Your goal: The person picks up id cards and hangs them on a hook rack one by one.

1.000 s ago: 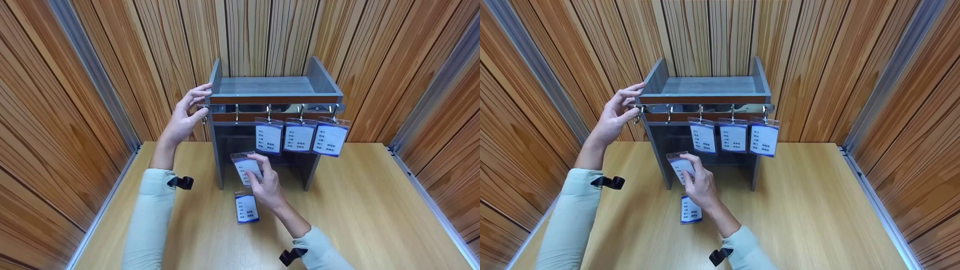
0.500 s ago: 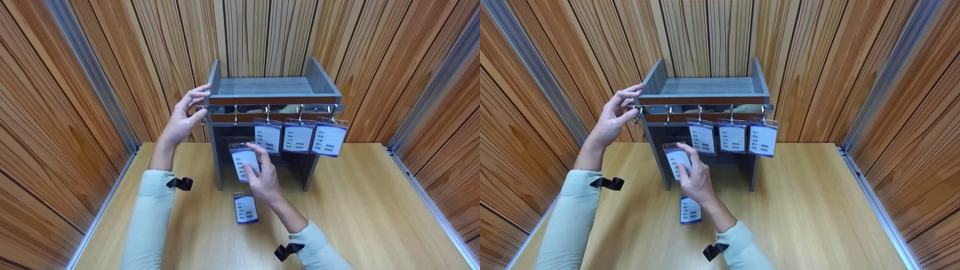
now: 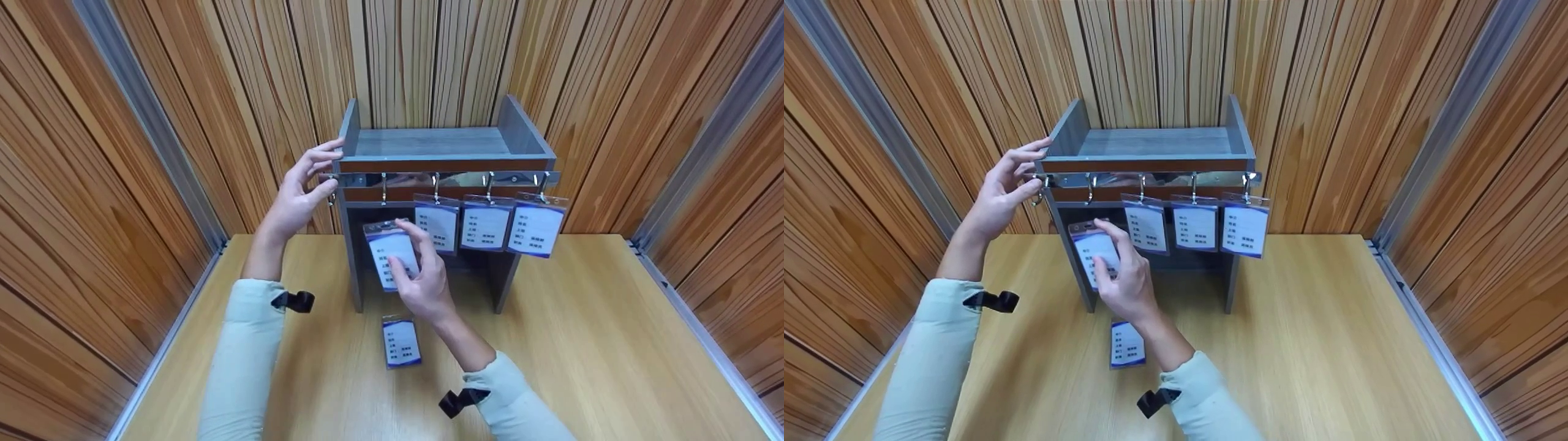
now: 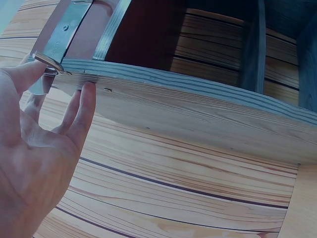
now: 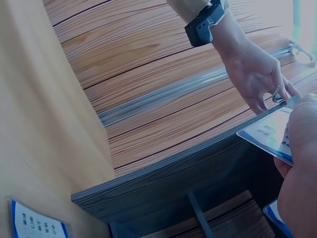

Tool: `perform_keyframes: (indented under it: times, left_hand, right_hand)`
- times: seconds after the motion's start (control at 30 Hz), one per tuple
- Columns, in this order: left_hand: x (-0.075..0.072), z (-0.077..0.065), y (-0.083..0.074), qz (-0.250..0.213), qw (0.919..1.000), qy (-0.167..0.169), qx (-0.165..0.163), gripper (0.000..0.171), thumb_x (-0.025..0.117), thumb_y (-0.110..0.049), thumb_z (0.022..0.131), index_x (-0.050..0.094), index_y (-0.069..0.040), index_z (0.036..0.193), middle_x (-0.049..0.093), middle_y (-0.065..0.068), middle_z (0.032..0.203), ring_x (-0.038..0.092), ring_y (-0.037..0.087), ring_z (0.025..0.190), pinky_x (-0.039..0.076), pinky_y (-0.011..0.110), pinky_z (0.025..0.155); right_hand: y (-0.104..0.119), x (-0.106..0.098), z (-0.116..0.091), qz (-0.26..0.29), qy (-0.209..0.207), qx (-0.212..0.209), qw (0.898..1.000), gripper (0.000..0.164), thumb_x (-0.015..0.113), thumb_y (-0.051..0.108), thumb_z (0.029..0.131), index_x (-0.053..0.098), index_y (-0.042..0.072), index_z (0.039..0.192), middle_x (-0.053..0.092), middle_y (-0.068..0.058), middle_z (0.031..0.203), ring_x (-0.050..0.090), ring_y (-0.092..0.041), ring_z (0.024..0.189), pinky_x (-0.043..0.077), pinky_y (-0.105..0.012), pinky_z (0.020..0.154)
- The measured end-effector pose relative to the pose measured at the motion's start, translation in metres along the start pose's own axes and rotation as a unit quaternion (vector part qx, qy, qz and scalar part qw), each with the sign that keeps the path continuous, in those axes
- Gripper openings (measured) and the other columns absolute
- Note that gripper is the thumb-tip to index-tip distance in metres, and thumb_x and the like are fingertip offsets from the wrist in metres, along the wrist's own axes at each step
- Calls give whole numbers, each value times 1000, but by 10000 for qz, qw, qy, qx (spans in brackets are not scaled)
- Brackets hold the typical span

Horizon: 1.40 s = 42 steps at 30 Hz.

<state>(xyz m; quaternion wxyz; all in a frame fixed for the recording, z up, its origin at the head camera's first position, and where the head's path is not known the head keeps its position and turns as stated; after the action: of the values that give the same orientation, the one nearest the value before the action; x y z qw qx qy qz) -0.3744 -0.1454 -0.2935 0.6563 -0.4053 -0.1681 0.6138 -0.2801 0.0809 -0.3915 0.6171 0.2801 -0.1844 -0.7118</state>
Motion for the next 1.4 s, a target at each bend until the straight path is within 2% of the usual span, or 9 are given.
perform_keyframes:
  times: [0.27,0.7,0.83,0.97,1.07,1.4]
  left_hand:
    - [0,-2,2,61,9999,-23,-119,38,57,-2,113,56,1,151,45,8,181,42,30,167,30,62,138]
    - [0,-3,1,41,9998,-50,-182,39,58,-1,112,57,2,151,46,8,180,43,31,167,29,63,139]
    - [-1,-2,1,37,9999,-53,-102,38,58,0,112,57,1,150,47,9,179,44,31,166,28,62,139]
    - [-1,-2,1,80,9999,-22,-88,38,57,-2,112,57,1,151,46,9,180,43,30,167,29,62,139]
    - [-1,-2,1,92,9999,-18,-80,38,56,-2,113,57,1,151,46,9,180,42,30,168,29,62,139]
    - [-1,0,1,26,10000,-23,-7,38,58,-1,111,57,2,149,46,13,179,42,35,167,25,70,139]
  right_hand:
    - [6,4,14,53,-118,26,9999,55,68,-10,103,49,-8,154,61,-27,159,59,-42,152,46,-24,130]
    - [5,4,27,215,-144,-54,9997,51,65,-9,105,49,-9,153,61,-28,158,58,-42,153,43,-25,133]
    - [2,4,31,307,-151,-4,9994,50,64,-8,106,49,-8,154,61,-26,158,62,-39,148,48,-26,129]
    - [1,4,33,299,-153,49,9994,50,65,-8,106,50,-7,153,63,-26,155,68,-36,138,56,-26,118]
    - [-1,4,33,261,-137,122,9995,49,65,-6,107,50,-6,154,64,-25,155,69,-35,134,58,-27,115]
    - [-3,5,35,75,-272,407,9988,50,66,-3,108,54,-3,157,64,-20,162,59,-34,156,45,-29,133]
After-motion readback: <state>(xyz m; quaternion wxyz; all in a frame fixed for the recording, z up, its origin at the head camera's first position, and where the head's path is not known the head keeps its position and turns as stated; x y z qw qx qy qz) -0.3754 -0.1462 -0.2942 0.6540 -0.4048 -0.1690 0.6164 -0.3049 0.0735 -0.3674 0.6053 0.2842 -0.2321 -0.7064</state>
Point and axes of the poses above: each hand's wrist, its own z-axis towards the middle knuckle, its own x-axis out of the palm, y = z × x, the point moved 5 cm from there along z, towards the middle knuckle
